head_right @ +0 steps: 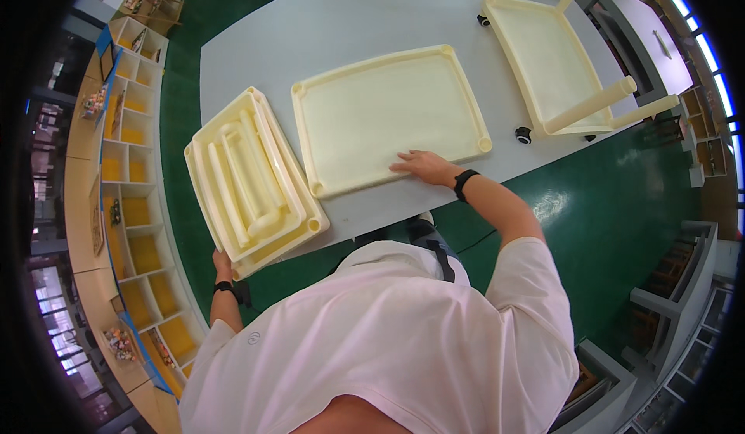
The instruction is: The person moves a plastic rolling cart onto a table and disassembles it by pulling the shelves and support pillars apart by hand.
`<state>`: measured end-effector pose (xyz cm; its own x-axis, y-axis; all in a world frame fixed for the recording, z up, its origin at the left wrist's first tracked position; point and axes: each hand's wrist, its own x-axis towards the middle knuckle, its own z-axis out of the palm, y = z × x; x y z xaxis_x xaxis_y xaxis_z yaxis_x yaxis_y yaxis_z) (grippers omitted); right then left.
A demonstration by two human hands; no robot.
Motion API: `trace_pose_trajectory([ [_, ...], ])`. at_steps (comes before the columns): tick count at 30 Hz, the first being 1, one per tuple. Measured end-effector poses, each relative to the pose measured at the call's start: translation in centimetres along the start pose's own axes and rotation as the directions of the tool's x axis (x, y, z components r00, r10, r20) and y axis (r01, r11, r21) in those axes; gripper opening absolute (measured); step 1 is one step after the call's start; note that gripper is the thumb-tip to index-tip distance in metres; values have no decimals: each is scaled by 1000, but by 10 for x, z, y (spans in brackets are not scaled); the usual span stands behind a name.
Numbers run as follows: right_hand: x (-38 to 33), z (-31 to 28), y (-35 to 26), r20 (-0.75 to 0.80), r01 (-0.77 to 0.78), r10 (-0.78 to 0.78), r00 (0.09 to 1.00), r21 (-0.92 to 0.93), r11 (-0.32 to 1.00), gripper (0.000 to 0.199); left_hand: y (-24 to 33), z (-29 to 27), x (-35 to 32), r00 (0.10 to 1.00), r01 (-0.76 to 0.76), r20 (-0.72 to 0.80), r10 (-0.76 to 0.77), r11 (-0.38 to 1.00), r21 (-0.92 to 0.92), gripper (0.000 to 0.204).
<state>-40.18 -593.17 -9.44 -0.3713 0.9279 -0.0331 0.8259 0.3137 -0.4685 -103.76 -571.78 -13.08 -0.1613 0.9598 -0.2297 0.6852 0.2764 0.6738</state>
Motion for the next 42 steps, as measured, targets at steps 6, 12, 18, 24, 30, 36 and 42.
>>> trace_pose_trajectory([
  [6,-48,-28,60,50,-27,31,998,-76,997,35,9,6,-6,999,-27,-29,26,999,-29,43],
  [12,23,-34,8,65,-777,785,616,-119,619,31,0,-4,-14,995,35,-89,-43,996,-84,45],
  [18,102,28,-82,-237,-649,635,735,24,760,64,22,2,-21,992,85,-86,-88,995,-43,47],
  [24,100,36,-73,-146,-527,515,845,-57,848,64,34,8,-23,993,84,-78,-85,996,-23,43],
  [30,58,16,-62,20,-304,310,951,-136,943,66,10,5,-9,991,133,65,-120,956,-262,40],
  [36,24,5,-63,149,-104,141,979,-237,966,71,-5,-2,-6,991,119,87,-98,949,-292,39],
  [42,-13,-6,-71,240,-26,92,966,-266,963,64,38,-4,-23,1000,-4,9,3,998,66,39],
])
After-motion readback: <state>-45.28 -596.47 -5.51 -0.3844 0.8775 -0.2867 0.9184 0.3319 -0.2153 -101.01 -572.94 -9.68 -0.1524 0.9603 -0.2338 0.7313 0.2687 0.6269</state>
